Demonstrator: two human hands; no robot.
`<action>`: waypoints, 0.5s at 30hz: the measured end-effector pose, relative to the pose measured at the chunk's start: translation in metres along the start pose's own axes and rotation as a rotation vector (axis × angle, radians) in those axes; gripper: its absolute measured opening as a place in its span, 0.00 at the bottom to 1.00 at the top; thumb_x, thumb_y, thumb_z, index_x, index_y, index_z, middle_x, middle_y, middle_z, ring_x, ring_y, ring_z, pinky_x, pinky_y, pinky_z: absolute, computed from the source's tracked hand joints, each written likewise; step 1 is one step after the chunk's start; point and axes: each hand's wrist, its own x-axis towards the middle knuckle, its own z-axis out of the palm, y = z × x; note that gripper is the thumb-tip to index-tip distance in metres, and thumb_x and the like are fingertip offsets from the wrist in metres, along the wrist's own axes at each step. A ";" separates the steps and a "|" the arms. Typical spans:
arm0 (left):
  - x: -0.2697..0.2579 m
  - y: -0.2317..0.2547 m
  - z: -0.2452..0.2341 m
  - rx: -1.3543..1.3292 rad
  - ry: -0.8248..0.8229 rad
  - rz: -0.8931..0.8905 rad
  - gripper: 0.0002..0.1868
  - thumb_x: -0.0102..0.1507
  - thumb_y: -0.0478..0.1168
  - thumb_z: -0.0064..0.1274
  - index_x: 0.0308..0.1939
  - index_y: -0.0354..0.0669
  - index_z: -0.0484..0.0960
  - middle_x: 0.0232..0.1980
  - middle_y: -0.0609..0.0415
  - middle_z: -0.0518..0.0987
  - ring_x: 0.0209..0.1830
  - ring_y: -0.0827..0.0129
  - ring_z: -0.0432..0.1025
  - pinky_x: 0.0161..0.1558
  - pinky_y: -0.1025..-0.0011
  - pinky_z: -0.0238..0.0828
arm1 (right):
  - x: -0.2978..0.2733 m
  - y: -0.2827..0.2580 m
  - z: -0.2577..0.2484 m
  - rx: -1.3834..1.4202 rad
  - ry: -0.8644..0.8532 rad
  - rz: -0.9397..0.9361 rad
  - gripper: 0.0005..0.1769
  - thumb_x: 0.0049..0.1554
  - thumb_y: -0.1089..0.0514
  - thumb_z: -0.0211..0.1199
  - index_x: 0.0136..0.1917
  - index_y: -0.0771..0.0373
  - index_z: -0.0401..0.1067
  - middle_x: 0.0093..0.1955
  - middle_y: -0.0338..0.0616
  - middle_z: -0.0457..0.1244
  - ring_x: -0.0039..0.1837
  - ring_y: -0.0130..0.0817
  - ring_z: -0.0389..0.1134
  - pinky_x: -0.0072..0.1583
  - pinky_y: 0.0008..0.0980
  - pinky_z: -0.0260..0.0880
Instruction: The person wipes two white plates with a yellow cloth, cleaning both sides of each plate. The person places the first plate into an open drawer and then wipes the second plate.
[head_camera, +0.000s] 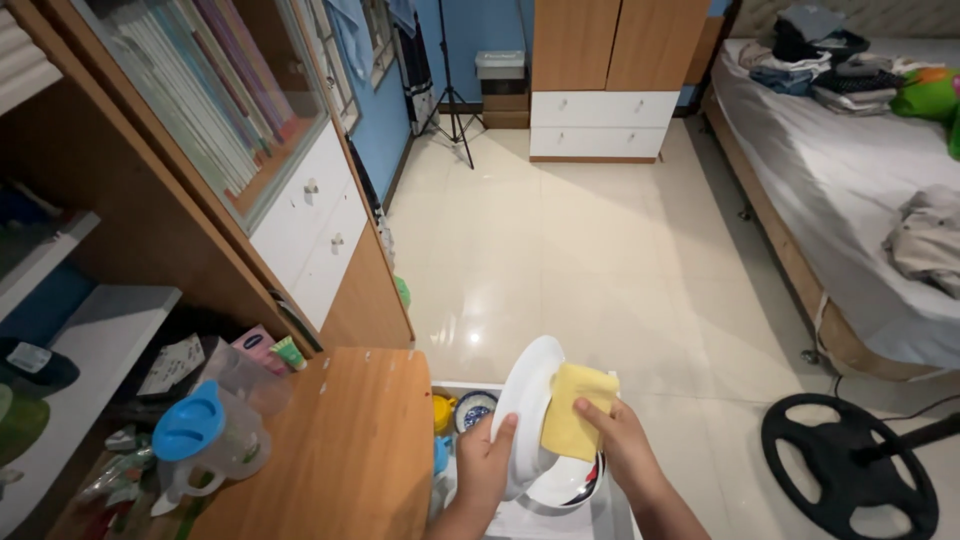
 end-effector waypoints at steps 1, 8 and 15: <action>0.000 0.007 0.002 -0.027 -0.009 -0.006 0.17 0.65 0.51 0.56 0.29 0.43 0.82 0.26 0.64 0.75 0.31 0.78 0.68 0.33 0.73 0.67 | -0.001 -0.006 -0.001 -0.117 0.068 -0.091 0.27 0.51 0.59 0.68 0.62 0.73 0.74 0.56 0.58 0.71 0.54 0.48 0.72 0.53 0.43 0.73; -0.008 0.007 0.032 -0.022 -0.031 0.026 0.18 0.66 0.52 0.55 0.28 0.44 0.83 0.23 0.66 0.70 0.27 0.79 0.64 0.30 0.73 0.64 | 0.035 -0.056 -0.053 -0.832 0.246 -0.588 0.31 0.47 0.50 0.74 0.61 0.58 0.69 0.55 0.44 0.72 0.54 0.37 0.74 0.52 0.36 0.74; -0.010 0.032 0.064 0.054 -0.020 0.043 0.14 0.64 0.50 0.55 0.39 0.45 0.87 0.31 0.57 0.87 0.33 0.76 0.78 0.36 0.70 0.73 | 0.062 -0.037 -0.068 -1.235 0.155 -0.785 0.42 0.47 0.44 0.66 0.74 0.44 0.61 0.62 0.38 0.71 0.60 0.46 0.74 0.59 0.39 0.71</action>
